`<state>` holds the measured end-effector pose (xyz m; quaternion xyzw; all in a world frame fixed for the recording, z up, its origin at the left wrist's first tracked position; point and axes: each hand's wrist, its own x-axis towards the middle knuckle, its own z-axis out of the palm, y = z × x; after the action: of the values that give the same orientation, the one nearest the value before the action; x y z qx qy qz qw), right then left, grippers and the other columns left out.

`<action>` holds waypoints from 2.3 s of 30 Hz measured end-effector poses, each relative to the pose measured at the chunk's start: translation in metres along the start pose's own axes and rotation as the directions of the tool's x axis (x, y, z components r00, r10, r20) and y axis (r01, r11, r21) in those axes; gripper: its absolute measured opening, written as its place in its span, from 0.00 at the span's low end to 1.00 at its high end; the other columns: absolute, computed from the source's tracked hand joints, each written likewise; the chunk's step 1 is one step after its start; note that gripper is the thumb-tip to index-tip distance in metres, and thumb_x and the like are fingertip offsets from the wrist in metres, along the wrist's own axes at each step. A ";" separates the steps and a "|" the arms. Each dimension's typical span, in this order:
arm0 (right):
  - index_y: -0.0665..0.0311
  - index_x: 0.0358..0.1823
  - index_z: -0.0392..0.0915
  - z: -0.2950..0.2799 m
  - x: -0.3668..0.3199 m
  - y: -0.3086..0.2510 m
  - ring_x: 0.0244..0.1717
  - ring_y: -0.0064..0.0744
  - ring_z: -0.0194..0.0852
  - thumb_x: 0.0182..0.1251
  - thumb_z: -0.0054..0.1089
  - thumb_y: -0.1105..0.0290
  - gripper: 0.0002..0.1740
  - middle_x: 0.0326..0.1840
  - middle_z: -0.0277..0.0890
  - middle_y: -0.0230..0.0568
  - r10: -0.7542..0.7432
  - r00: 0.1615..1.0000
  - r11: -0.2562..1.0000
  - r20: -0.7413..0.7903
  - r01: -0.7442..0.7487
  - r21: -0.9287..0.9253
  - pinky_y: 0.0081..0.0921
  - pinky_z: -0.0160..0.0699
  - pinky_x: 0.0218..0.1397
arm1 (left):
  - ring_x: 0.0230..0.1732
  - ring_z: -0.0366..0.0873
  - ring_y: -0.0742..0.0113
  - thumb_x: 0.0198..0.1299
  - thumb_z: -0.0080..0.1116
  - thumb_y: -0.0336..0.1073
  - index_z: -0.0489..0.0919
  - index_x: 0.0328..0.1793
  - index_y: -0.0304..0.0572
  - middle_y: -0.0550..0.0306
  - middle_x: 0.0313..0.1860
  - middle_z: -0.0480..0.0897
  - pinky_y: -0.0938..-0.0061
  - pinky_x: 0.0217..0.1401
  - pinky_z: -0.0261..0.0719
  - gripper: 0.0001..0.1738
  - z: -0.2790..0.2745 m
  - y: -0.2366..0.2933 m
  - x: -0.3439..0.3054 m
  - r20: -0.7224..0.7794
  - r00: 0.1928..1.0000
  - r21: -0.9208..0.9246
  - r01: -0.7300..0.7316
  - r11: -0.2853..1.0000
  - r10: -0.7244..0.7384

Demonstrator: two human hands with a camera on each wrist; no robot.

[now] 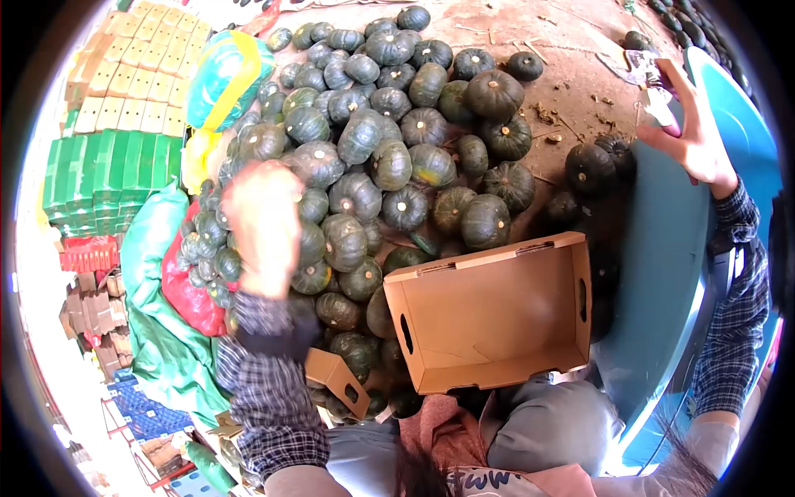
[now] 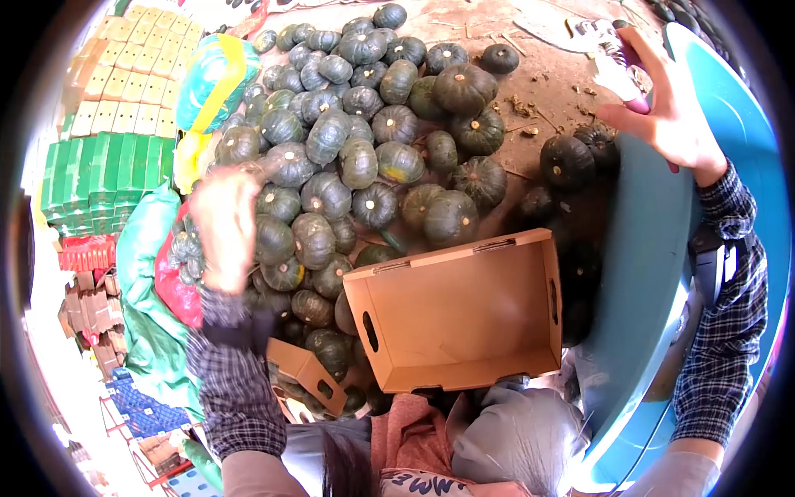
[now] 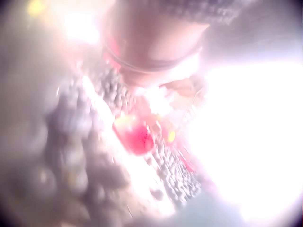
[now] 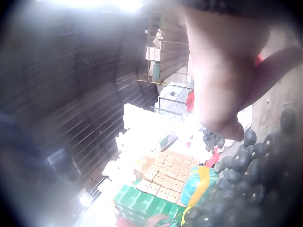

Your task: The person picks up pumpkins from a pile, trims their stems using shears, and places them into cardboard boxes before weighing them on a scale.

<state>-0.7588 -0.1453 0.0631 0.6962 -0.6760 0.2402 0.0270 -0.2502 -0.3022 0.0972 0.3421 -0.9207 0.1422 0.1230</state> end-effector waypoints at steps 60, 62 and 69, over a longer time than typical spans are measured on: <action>0.67 0.31 0.70 0.002 0.016 -0.038 0.26 0.55 0.79 0.50 0.62 0.74 0.10 0.21 0.76 0.53 0.100 0.989 0.995 0.109 -0.098 -0.025 0.45 0.78 0.33 | 0.61 0.70 0.64 0.67 0.59 0.47 0.69 0.64 0.60 0.60 0.58 0.72 0.49 0.64 0.74 0.22 0.065 0.249 0.135 0.587 0.722 -0.378 -0.154 -0.913 -0.366; 0.68 0.34 0.69 -0.003 0.019 -0.045 0.26 0.55 0.79 0.49 0.62 0.72 0.13 0.22 0.75 0.53 0.188 0.982 0.978 -0.002 -0.187 0.097 0.42 0.77 0.33 | 0.61 0.70 0.61 0.63 0.61 0.41 0.67 0.66 0.58 0.55 0.58 0.72 0.54 0.62 0.75 0.26 0.051 0.234 0.089 0.319 0.920 -0.685 0.059 -0.726 -0.226; 0.67 0.35 0.67 -0.002 0.019 -0.047 0.26 0.49 0.73 0.47 0.66 0.68 0.18 0.24 0.71 0.47 0.173 0.985 0.982 0.014 -0.174 0.079 0.37 0.73 0.34 | 0.60 0.69 0.50 0.39 0.71 0.48 0.78 0.59 0.69 0.51 0.61 0.71 0.58 0.56 0.74 0.34 0.063 0.201 -0.097 0.098 0.808 -0.542 -0.447 0.712 0.581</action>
<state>-0.7146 -0.1586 0.0855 0.6360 -0.7238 0.2663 -0.0244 -0.3203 -0.1207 -0.0281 0.0423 -0.9917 -0.1153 0.0388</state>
